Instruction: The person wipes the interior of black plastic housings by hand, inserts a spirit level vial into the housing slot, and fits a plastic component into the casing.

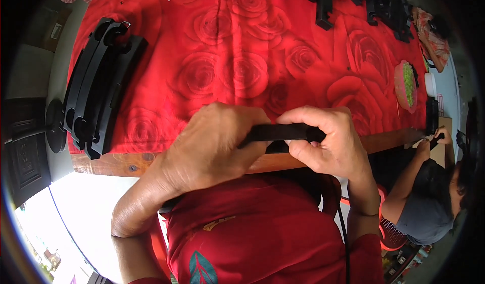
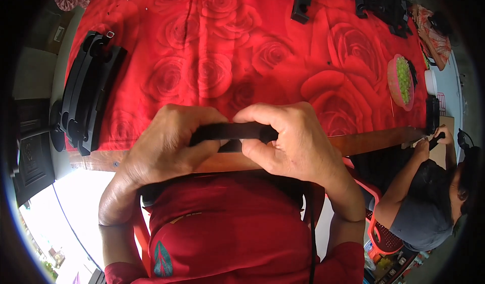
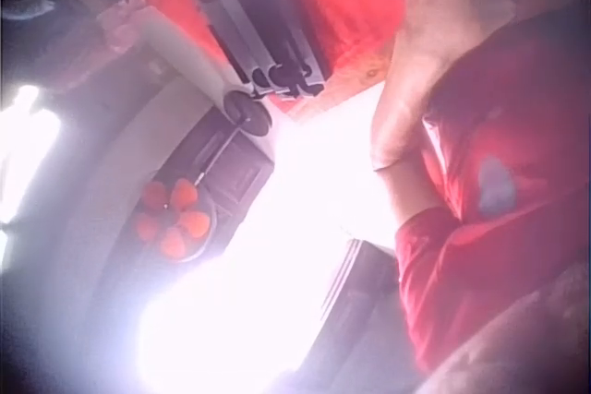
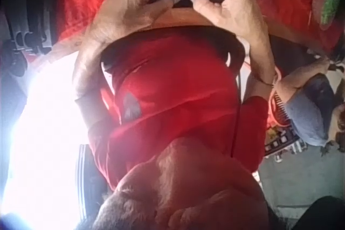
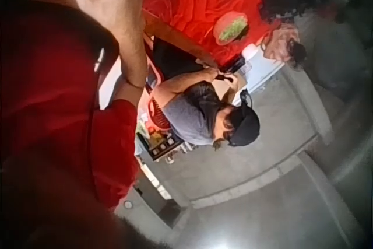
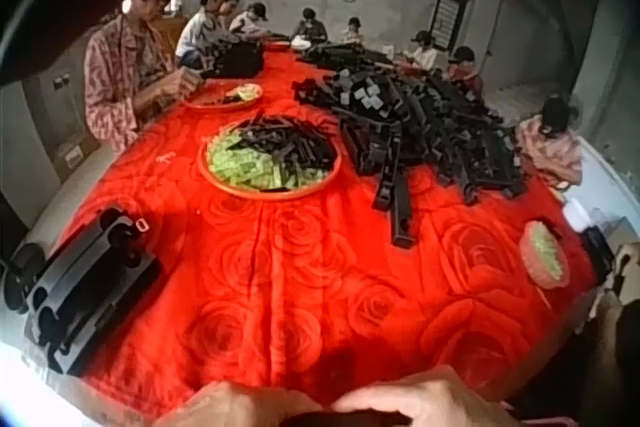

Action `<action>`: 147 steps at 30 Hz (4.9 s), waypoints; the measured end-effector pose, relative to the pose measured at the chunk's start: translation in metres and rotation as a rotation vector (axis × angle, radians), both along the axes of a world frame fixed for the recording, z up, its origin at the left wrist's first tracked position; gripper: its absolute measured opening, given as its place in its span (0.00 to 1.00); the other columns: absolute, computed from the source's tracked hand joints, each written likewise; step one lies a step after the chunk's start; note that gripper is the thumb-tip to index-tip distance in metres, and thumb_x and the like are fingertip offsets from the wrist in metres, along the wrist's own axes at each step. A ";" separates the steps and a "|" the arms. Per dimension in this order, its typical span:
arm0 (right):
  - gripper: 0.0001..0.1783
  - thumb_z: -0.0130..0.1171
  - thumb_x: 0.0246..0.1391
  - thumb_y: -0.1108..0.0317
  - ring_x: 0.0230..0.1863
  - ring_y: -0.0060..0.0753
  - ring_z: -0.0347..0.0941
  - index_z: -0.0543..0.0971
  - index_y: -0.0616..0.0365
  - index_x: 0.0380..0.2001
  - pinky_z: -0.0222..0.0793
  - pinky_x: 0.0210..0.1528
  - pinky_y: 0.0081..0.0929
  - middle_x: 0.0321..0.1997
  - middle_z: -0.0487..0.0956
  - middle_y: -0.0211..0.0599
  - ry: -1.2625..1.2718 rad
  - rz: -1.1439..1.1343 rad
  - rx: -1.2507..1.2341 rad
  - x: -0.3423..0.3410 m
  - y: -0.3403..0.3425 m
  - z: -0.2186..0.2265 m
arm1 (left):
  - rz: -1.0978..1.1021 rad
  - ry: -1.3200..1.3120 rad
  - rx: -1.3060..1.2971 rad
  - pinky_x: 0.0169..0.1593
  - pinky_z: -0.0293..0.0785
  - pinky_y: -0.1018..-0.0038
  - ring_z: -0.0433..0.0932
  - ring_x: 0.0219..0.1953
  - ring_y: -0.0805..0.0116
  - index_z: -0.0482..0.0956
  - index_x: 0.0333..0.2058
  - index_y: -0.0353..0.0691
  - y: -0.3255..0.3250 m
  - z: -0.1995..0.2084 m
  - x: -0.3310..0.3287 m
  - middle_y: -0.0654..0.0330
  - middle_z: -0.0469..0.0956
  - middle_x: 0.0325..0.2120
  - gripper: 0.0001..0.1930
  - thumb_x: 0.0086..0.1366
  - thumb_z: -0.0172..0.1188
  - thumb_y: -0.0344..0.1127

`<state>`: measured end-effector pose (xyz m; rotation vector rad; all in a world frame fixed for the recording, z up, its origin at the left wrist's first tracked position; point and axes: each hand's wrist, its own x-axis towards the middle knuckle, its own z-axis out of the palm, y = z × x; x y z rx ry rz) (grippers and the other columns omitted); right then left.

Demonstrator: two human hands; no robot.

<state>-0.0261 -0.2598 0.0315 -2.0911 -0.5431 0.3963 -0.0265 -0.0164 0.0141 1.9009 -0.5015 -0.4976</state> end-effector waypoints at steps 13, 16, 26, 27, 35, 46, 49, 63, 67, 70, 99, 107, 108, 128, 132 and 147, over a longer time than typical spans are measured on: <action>0.16 0.70 0.49 0.74 0.29 0.28 0.86 0.86 0.63 0.44 0.78 0.30 0.26 0.34 0.88 0.42 0.025 -0.071 -0.056 0.004 -0.005 0.015 | -0.007 0.089 0.237 0.35 0.78 0.65 0.84 0.29 0.61 0.85 0.41 0.32 0.021 0.014 0.009 0.50 0.83 0.26 0.12 0.60 0.67 0.32; 0.17 0.70 0.49 0.73 0.30 0.30 0.87 0.86 0.64 0.44 0.79 0.31 0.25 0.36 0.89 0.43 0.001 -0.075 -0.111 0.004 -0.004 0.015 | 0.025 0.141 0.217 0.33 0.77 0.67 0.83 0.27 0.66 0.84 0.40 0.31 0.020 0.013 0.011 0.52 0.82 0.24 0.12 0.58 0.66 0.32; 0.18 0.70 0.49 0.73 0.36 0.33 0.88 0.86 0.64 0.46 0.81 0.34 0.26 0.39 0.89 0.44 -0.067 -0.063 -0.118 0.001 -0.004 0.013 | 0.069 0.155 0.193 0.30 0.75 0.68 0.80 0.23 0.70 0.84 0.36 0.30 0.017 0.011 0.010 0.55 0.78 0.19 0.13 0.52 0.66 0.32; 0.18 0.70 0.49 0.73 0.37 0.34 0.88 0.86 0.64 0.46 0.81 0.35 0.27 0.39 0.89 0.44 -0.055 -0.055 -0.118 0.002 -0.005 0.013 | 0.071 0.144 0.197 0.30 0.75 0.68 0.80 0.23 0.70 0.84 0.36 0.31 0.017 0.012 0.011 0.55 0.78 0.19 0.13 0.52 0.66 0.32; 0.17 0.66 0.49 0.76 0.33 0.27 0.82 0.86 0.64 0.44 0.77 0.38 0.27 0.33 0.87 0.37 -0.026 -0.045 -0.024 0.025 -0.010 -0.006 | 0.179 -0.093 0.201 0.31 0.76 0.63 0.82 0.26 0.56 0.84 0.38 0.32 0.015 0.004 0.009 0.51 0.81 0.24 0.13 0.58 0.70 0.34; 0.20 0.76 0.51 0.61 0.51 0.41 0.80 0.88 0.61 0.45 0.75 0.54 0.38 0.48 0.84 0.41 -0.140 0.219 -0.146 0.091 -0.009 0.003 | 0.286 -0.429 0.205 0.42 0.77 0.60 0.79 0.38 0.51 0.83 0.40 0.36 0.027 -0.016 0.025 0.53 0.79 0.33 0.14 0.59 0.76 0.33; 0.15 0.74 0.58 0.62 0.44 0.38 0.84 0.88 0.60 0.43 0.77 0.49 0.36 0.41 0.86 0.41 -0.266 0.183 -0.007 0.130 -0.004 0.004 | 0.269 -0.403 0.202 0.43 0.77 0.59 0.79 0.40 0.51 0.84 0.41 0.36 0.024 -0.017 0.029 0.53 0.79 0.35 0.14 0.59 0.77 0.33; 0.10 0.72 0.56 0.64 0.43 0.41 0.79 0.90 0.51 0.41 0.78 0.47 0.39 0.35 0.83 0.32 -0.942 -0.198 -0.484 0.298 0.054 -0.045 | 0.228 -0.436 0.109 0.45 0.75 0.57 0.77 0.39 0.51 0.83 0.41 0.39 0.032 -0.026 0.032 0.55 0.78 0.35 0.17 0.58 0.77 0.39; 0.08 0.71 0.57 0.65 0.43 0.40 0.79 0.90 0.52 0.39 0.77 0.47 0.37 0.37 0.84 0.32 -0.979 -0.191 -0.467 0.301 0.050 -0.047 | 0.208 -0.427 0.100 0.44 0.75 0.58 0.77 0.39 0.52 0.83 0.41 0.39 0.032 -0.026 0.037 0.56 0.78 0.35 0.16 0.58 0.77 0.37; 0.06 0.70 0.58 0.68 0.43 0.39 0.79 0.89 0.53 0.39 0.77 0.46 0.36 0.40 0.85 0.33 -1.011 -0.161 -0.216 0.289 0.046 -0.037 | 0.204 -0.409 0.086 0.44 0.75 0.58 0.77 0.39 0.52 0.84 0.41 0.39 0.032 -0.025 0.035 0.56 0.79 0.35 0.14 0.59 0.76 0.36; 0.13 0.72 0.60 0.77 0.32 0.20 0.83 0.84 0.63 0.48 0.78 0.33 0.22 0.34 0.86 0.36 -0.005 0.095 0.145 0.089 0.047 -0.010 | 0.510 -0.033 -0.134 0.32 0.76 0.74 0.82 0.29 0.73 0.87 0.38 0.33 0.027 -0.025 0.036 0.57 0.83 0.28 0.05 0.68 0.71 0.29; 0.16 0.77 0.52 0.75 0.30 0.22 0.79 0.88 0.60 0.45 0.70 0.31 0.22 0.32 0.85 0.34 -0.087 0.091 0.168 0.077 0.031 -0.020 | 0.417 -0.121 -0.105 0.36 0.76 0.66 0.80 0.30 0.61 0.88 0.36 0.36 0.027 -0.029 0.035 0.57 0.83 0.26 0.05 0.66 0.72 0.32; 0.16 0.78 0.50 0.76 0.30 0.24 0.80 0.88 0.60 0.44 0.71 0.31 0.23 0.33 0.86 0.35 -0.158 0.122 0.202 0.078 0.031 -0.023 | 0.417 -0.122 -0.105 0.36 0.76 0.66 0.80 0.30 0.61 0.88 0.36 0.36 0.028 -0.028 0.036 0.57 0.83 0.26 0.05 0.66 0.72 0.32; 0.18 0.81 0.43 0.79 0.30 0.33 0.83 0.88 0.62 0.41 0.73 0.31 0.28 0.32 0.87 0.41 -0.427 0.149 0.247 0.070 0.023 -0.028 | 0.275 -0.343 -0.124 0.47 0.75 0.69 0.79 0.44 0.65 0.89 0.43 0.39 0.036 -0.029 0.036 0.59 0.83 0.39 0.17 0.53 0.79 0.26; 0.19 0.80 0.44 0.80 0.31 0.31 0.83 0.88 0.63 0.43 0.75 0.31 0.26 0.34 0.88 0.39 -0.418 0.131 0.310 0.070 0.025 -0.030 | 0.286 -0.359 -0.123 0.46 0.75 0.70 0.79 0.43 0.66 0.90 0.42 0.40 0.036 -0.030 0.036 0.60 0.82 0.38 0.16 0.52 0.81 0.28; 0.16 0.77 0.48 0.81 0.29 0.28 0.80 0.88 0.62 0.42 0.73 0.30 0.25 0.34 0.87 0.37 -0.415 0.104 0.305 0.069 0.021 -0.031 | 0.232 -0.384 -0.053 0.45 0.74 0.69 0.78 0.43 0.64 0.90 0.42 0.38 0.036 -0.029 0.035 0.58 0.82 0.38 0.15 0.56 0.79 0.35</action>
